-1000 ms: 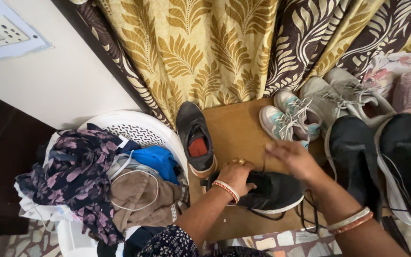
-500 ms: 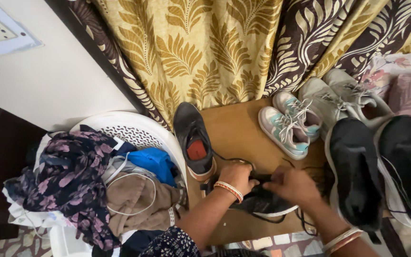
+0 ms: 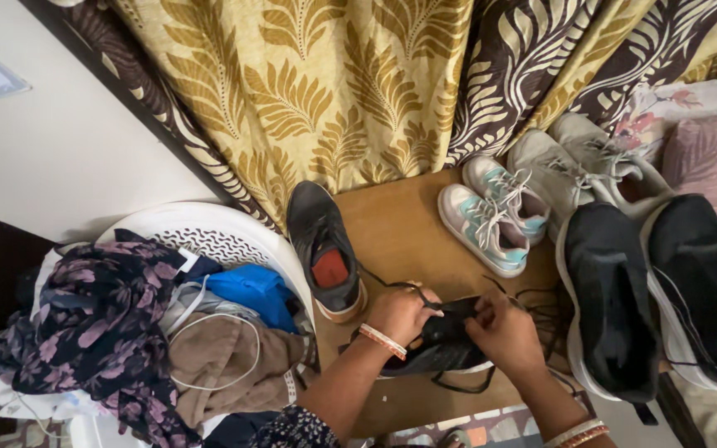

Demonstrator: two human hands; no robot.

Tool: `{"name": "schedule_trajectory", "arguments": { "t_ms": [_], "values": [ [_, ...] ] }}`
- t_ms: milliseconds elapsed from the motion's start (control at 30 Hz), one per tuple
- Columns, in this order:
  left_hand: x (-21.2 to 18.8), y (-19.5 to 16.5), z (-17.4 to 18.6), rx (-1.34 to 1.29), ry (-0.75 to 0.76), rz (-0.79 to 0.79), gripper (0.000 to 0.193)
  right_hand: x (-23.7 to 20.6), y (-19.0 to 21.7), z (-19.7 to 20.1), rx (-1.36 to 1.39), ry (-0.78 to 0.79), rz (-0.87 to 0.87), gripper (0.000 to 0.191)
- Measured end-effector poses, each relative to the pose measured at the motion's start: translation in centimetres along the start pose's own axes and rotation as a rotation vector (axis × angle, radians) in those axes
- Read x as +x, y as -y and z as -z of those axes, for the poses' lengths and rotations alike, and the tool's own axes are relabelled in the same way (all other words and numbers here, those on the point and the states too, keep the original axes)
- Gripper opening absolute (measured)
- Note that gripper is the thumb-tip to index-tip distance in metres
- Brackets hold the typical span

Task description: The person removes the laces from sneakers and threads the laces back through the eyelets of the shoes, working one shoe at a time on a board placed on a bed. They pull the laces tight and set finished shoes aside while handling other pairs.

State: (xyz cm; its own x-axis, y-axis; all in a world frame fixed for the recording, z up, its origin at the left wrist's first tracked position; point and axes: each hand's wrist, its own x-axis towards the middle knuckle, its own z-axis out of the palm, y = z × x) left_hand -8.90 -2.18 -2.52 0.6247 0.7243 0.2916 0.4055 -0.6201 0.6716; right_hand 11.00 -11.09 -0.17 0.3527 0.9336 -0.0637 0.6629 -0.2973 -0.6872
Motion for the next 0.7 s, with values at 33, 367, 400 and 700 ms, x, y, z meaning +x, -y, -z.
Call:
{"name": "schedule_trajectory", "arguments": {
  "t_ms": [33,367,400,700],
  "values": [
    [0.1,-0.2,0.6,-0.025,-0.038,-0.050,0.013,-0.1,0.6,0.4,0.013,0.006,0.001,0.036],
    [2.9,-7.3,9.2,-0.036,-0.265,-0.325,0.018,-1.8,9.3,8.3,0.206,-0.153,0.244,0.024],
    [3.3,-8.1,9.8,-0.034,-0.286,-0.368,0.019,-1.9,10.1,9.3,0.157,-0.171,0.222,0.023],
    [5.6,-12.7,12.6,0.031,-0.355,-0.508,0.029,-3.5,13.4,13.1,-0.061,-0.364,0.361,0.014]
  ]
}}
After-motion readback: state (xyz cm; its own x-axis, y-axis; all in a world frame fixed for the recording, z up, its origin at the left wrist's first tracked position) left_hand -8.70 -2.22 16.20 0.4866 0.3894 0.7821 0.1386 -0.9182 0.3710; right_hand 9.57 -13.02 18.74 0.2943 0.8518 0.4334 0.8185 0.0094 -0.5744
